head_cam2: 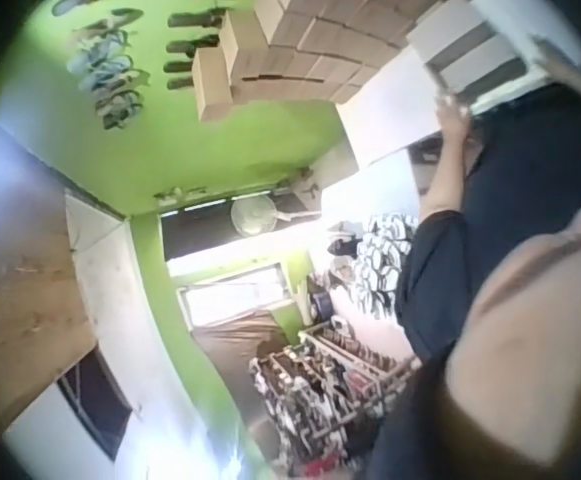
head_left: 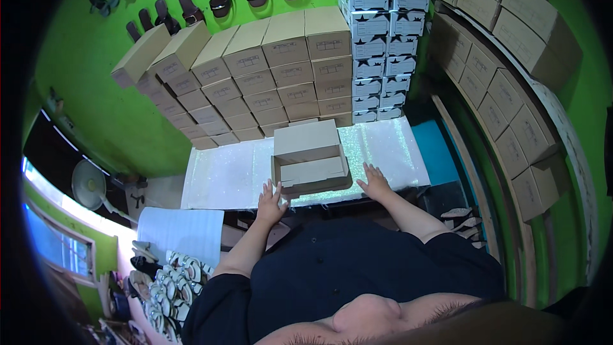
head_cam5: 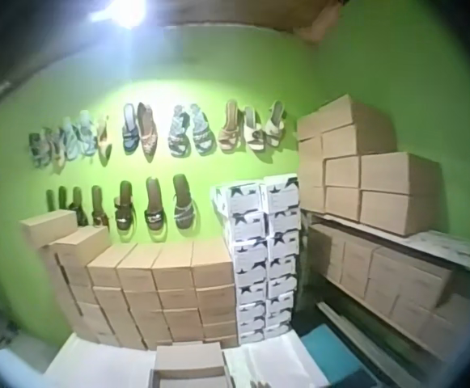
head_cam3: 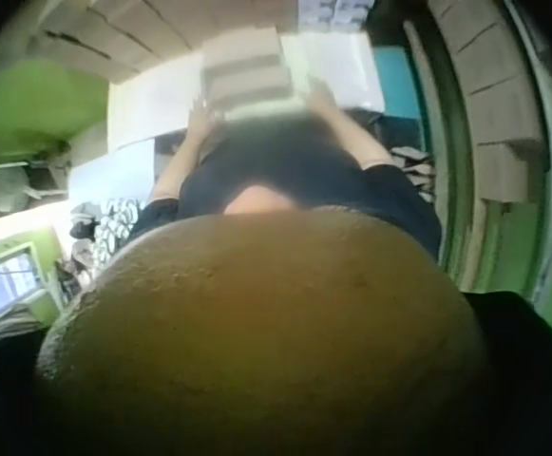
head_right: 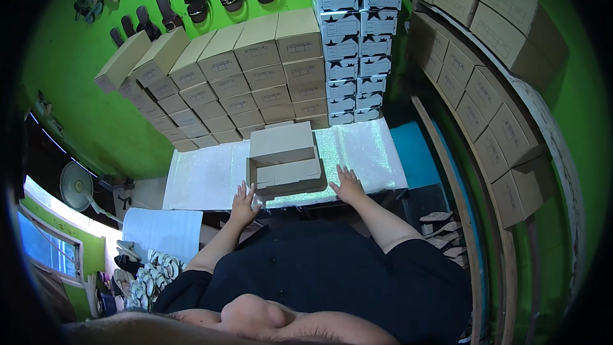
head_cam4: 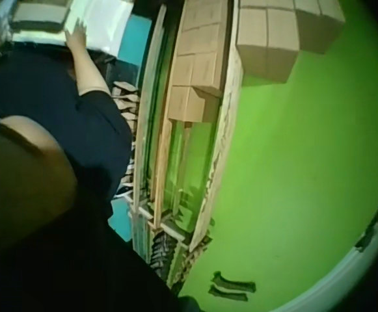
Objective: Packaging finished shoes into boxes and stacking them onto a shelf.
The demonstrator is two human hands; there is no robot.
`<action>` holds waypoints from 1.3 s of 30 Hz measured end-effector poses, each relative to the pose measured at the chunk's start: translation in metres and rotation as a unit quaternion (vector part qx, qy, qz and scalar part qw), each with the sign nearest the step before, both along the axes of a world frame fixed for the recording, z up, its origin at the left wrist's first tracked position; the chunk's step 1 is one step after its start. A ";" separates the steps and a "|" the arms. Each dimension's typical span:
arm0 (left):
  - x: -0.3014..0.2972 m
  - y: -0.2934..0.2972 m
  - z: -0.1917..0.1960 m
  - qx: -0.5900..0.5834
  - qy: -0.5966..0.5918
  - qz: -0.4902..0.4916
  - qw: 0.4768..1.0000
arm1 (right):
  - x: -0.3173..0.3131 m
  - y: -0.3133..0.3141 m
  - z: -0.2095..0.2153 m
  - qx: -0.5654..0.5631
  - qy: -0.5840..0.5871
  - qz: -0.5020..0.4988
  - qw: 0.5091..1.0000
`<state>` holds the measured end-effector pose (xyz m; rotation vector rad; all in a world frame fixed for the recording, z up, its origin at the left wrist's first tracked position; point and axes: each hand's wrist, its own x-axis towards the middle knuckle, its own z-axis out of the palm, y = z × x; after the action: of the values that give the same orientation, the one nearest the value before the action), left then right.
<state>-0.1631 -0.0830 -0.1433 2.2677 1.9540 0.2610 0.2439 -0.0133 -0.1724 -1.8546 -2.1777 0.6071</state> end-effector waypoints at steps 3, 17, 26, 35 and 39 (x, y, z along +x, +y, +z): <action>-0.015 -0.019 0.002 0.011 0.007 0.001 1.000 | 0.001 -0.016 -0.003 0.018 0.007 -0.021 1.000; -0.120 -0.107 0.079 0.074 -0.060 0.051 0.994 | -0.125 -0.124 0.039 0.078 0.078 -0.195 0.975; -0.172 -0.176 0.081 0.075 -0.130 0.130 0.980 | -0.241 -0.252 0.038 0.117 0.029 -0.090 0.989; -0.128 -0.233 0.088 0.024 -0.113 0.060 0.991 | -0.228 -0.345 0.035 0.090 -0.018 -0.042 0.995; -0.115 -0.272 0.096 0.013 -0.097 0.056 0.994 | -0.211 -0.371 0.028 0.101 0.002 -0.037 0.994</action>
<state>-0.2783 -0.3553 -0.0468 2.0623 1.9880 0.5025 0.0330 -0.3840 -0.1445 -1.8150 -2.0718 0.3598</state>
